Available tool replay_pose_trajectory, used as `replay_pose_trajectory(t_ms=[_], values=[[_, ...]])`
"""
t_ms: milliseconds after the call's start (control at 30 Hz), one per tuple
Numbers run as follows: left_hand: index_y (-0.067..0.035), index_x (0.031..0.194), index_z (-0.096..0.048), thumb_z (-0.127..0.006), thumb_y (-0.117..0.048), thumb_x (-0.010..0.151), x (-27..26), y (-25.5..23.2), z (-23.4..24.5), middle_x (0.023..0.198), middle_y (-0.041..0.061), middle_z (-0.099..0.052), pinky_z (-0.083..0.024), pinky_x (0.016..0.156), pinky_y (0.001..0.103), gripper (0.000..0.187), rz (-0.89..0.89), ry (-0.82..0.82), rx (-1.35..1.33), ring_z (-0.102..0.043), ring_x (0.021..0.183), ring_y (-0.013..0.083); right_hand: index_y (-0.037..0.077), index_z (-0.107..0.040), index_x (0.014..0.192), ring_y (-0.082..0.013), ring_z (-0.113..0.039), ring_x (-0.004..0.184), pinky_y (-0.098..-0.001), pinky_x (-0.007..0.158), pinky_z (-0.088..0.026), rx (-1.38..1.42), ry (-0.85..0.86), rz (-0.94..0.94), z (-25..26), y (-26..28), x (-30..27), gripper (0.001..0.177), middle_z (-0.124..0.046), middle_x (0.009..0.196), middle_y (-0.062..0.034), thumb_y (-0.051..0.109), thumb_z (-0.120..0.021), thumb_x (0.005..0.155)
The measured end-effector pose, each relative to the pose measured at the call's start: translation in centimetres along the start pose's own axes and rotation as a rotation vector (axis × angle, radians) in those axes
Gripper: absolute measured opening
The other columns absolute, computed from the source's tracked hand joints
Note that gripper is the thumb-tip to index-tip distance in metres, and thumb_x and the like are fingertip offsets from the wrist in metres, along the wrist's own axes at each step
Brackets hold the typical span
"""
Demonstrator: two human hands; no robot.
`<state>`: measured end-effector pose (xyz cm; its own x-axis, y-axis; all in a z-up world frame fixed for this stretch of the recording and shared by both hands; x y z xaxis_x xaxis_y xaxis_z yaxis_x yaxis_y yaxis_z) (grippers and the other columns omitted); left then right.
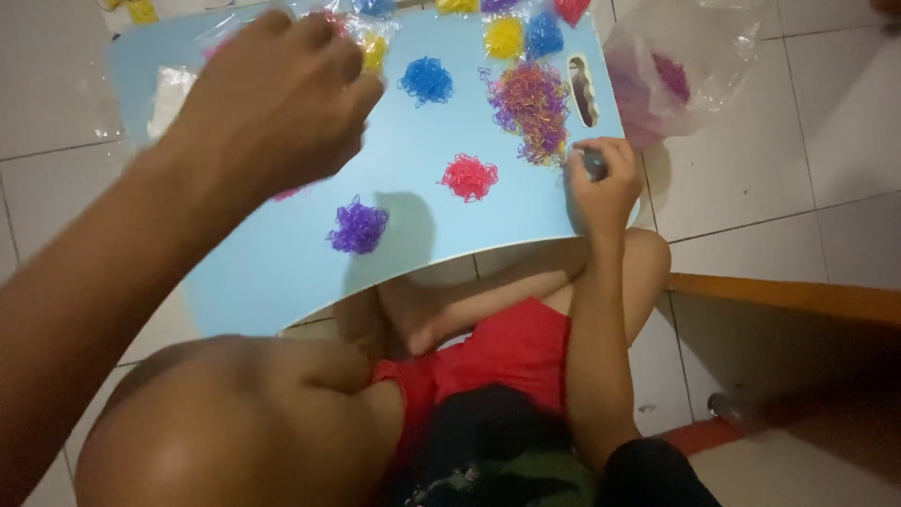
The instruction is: Sorting and arranging small colorful rubber bands on a light blue tray while sitting on the floor.
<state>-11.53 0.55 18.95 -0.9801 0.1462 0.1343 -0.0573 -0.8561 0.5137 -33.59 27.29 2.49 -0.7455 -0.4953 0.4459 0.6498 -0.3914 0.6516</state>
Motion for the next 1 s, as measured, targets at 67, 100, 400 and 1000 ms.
replay_pose_trajectory(t_ms=[67,100,400,1000], values=[[-0.015,0.088,-0.073,-0.066,-0.016,0.099,2.4,0.8,2.1,0.079,0.000,-0.071,-0.048,0.058,0.027,0.013,0.001,-0.105,-0.004,-0.069,0.076,0.0158,0.017,-0.079,0.102,-0.0199,-0.066,0.091,-0.0319,0.065,-0.054,-0.095,0.017,-0.075,-0.1,0.6,0.1,0.012,-0.067,0.105,-0.0030,0.018,-0.082,0.090],[-0.015,0.088,-0.073,-0.066,-0.016,0.099,3.7,0.2,1.8,0.079,0.000,-0.071,-0.048,0.058,0.027,0.013,0.006,-0.103,-0.002,-0.069,0.076,0.0158,0.017,-0.079,0.102,-0.0199,-0.066,0.091,-0.0319,0.065,-0.054,-0.092,0.020,-0.070,-0.2,0.7,0.0,0.012,-0.067,0.105,-0.0030,0.018,-0.082,0.090],[-0.013,0.115,-0.076,-0.066,-0.038,0.099,6.9,-5.3,-10.1,0.102,0.007,-0.073,-0.060,0.069,0.040,0.031,0.073,0.815,-0.329,-0.072,0.088,0.0280,0.020,-0.081,0.091,-0.0158,-0.064,0.087,-0.0361,0.070,-0.053,-0.136,-0.013,-0.094,0.0,1.3,-0.4,0.005,-0.068,0.097,0.0034,0.018,-0.076,0.092],[-0.012,0.112,-0.075,-0.073,-0.022,0.092,7.5,-10.0,-13.8,0.095,0.009,-0.076,-0.062,0.079,0.047,0.022,-0.024,0.398,-0.624,-0.075,0.084,0.0271,0.006,-0.075,0.108,-0.0251,-0.062,0.072,-0.0394,0.069,-0.051,0.106,0.118,-0.065,-2.2,4.7,1.8,0.009,-0.073,0.098,-0.0149,0.009,-0.068,0.102]])
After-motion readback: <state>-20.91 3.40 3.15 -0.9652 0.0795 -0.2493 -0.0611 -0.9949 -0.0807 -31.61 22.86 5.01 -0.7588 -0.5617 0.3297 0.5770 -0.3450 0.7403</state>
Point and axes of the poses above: each hand's wrist, its own x-axis towards the middle knuckle, its own z-axis out of the back of the hand, y = z × x, the point moved 5 cm from there along x, towards the middle knuckle
